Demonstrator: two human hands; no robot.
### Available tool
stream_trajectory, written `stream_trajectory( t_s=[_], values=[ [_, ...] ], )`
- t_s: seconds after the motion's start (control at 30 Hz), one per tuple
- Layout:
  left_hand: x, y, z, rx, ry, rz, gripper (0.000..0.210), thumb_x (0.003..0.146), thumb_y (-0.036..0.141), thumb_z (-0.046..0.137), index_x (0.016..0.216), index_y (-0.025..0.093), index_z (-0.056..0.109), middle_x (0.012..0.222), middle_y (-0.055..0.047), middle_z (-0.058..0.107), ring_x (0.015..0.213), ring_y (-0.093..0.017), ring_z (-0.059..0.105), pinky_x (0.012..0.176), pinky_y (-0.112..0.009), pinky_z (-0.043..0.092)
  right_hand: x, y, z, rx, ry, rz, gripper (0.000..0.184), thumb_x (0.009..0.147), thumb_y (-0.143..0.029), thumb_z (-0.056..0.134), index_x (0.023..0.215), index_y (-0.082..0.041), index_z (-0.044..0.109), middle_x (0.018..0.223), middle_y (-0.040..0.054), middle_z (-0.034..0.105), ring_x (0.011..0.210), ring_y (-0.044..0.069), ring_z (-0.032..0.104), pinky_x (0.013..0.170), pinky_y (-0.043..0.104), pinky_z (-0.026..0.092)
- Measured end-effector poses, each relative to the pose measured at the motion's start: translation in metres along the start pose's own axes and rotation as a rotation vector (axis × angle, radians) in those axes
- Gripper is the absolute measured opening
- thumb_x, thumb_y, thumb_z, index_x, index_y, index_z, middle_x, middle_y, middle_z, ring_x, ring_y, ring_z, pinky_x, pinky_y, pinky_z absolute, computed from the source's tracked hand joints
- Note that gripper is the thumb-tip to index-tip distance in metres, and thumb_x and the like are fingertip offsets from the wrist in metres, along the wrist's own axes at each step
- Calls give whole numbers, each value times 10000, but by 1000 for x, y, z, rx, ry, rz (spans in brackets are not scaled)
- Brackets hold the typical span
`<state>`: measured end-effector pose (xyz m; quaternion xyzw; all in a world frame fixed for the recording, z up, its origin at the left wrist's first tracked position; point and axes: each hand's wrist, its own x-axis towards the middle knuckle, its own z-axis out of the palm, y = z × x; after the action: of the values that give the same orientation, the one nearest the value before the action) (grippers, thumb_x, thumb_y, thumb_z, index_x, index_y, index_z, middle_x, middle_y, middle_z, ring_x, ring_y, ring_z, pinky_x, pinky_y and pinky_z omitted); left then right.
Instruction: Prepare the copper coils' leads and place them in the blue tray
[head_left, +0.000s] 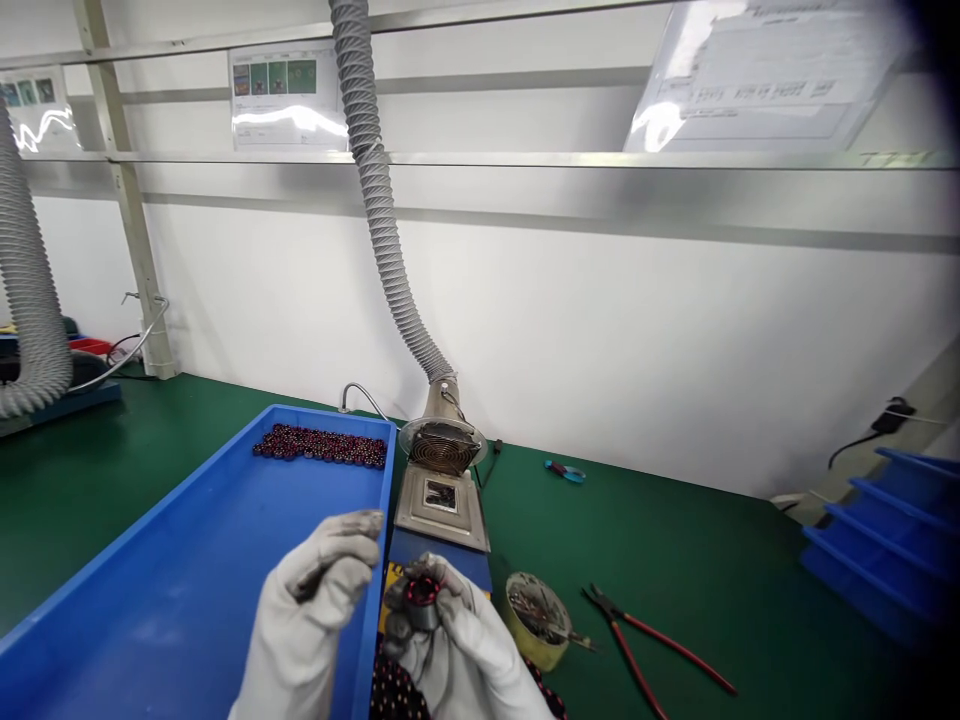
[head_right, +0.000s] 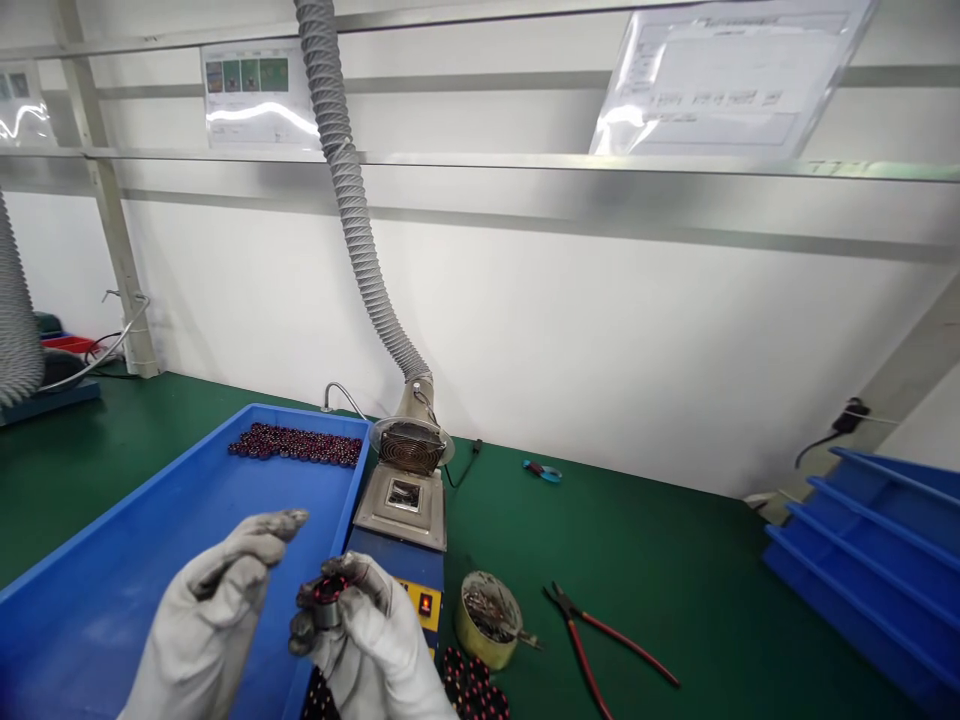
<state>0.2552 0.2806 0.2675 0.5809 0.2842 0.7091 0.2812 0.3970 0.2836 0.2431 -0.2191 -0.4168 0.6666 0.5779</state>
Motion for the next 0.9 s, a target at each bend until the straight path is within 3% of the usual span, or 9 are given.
stream_trajectory(
  t_s=[0.1, 0.17, 0.2, 0.3, 0.43, 0.5, 0.63, 0.77, 0.9],
  values=[
    [2, 7, 2, 135, -132, -82, 179, 666, 217, 703, 840, 254, 727, 954, -57, 708, 880, -224, 661, 745, -250, 553, 1, 0, 0, 19, -2, -6, 361, 592, -451, 799, 784, -173, 673, 714, 65, 650, 697, 220, 637, 733, 365, 505],
    [1, 8, 7, 135, -235, -85, 176, 641, 185, 694, 806, 230, 736, 894, -77, 718, 848, -243, 665, 736, -289, 563, 3, 3, 1, 17, 20, -21, 350, 576, -416, 817, 783, -175, 669, 724, 61, 655, 719, 221, 635, 749, 356, 503],
    [0, 7, 11, 85, -225, -87, 118, 654, 191, 684, 754, 224, 738, 829, -73, 723, 813, -239, 668, 721, -297, 568, 3, 5, 1, 12, 28, -26, 347, 570, -400, 824, 783, -175, 667, 728, 61, 657, 728, 222, 633, 749, 350, 504],
    [-4, 2, 14, -56, -64, -128, 69, 683, 223, 693, 618, 211, 711, 676, -36, 708, 718, -210, 666, 715, -287, 567, 4, 7, 1, 1, 28, -19, 339, 568, -381, 827, 778, -170, 663, 726, 59, 655, 722, 219, 630, 729, 339, 509],
    [-6, 1, 3, -120, 136, -104, 76, 737, 243, 657, 685, 236, 712, 755, -7, 719, 783, -186, 675, 734, -234, 558, 2, 3, 1, 31, 13, 3, 308, 623, -413, 785, 767, -171, 661, 713, 57, 644, 752, 228, 634, 762, 370, 502],
    [-6, 4, -1, 35, 50, -93, 124, 676, 197, 691, 788, 240, 719, 890, -34, 718, 858, -209, 668, 759, -240, 550, -1, 0, 1, 42, 26, -5, 303, 660, -435, 752, 792, -177, 664, 759, 62, 651, 821, 234, 628, 796, 382, 493],
    [-7, 8, 4, 353, -290, -28, 487, 570, 95, 696, 1021, 273, 656, 1090, -65, 656, 955, -245, 635, 824, -326, 529, -12, -4, 1, 72, 41, 2, 306, 713, -444, 703, 873, -185, 671, 868, 77, 659, 911, 236, 606, 822, 385, 490],
    [-7, 6, 11, 317, -328, 35, 322, 666, 107, 643, 947, 264, 667, 1031, -55, 676, 948, -222, 631, 829, -343, 537, -13, -5, 2, 55, 40, -7, 334, 686, -438, 731, 913, -199, 677, 869, 72, 663, 875, 231, 613, 818, 374, 491],
    [-3, -1, 10, 66, -271, -57, 87, 692, 170, 663, 736, 225, 714, 809, -45, 721, 795, -215, 661, 765, -315, 552, 0, -1, 1, -25, 20, 2, 347, 597, -439, 796, 803, -181, 690, 773, 67, 665, 796, 233, 626, 828, 382, 476]
  ],
)
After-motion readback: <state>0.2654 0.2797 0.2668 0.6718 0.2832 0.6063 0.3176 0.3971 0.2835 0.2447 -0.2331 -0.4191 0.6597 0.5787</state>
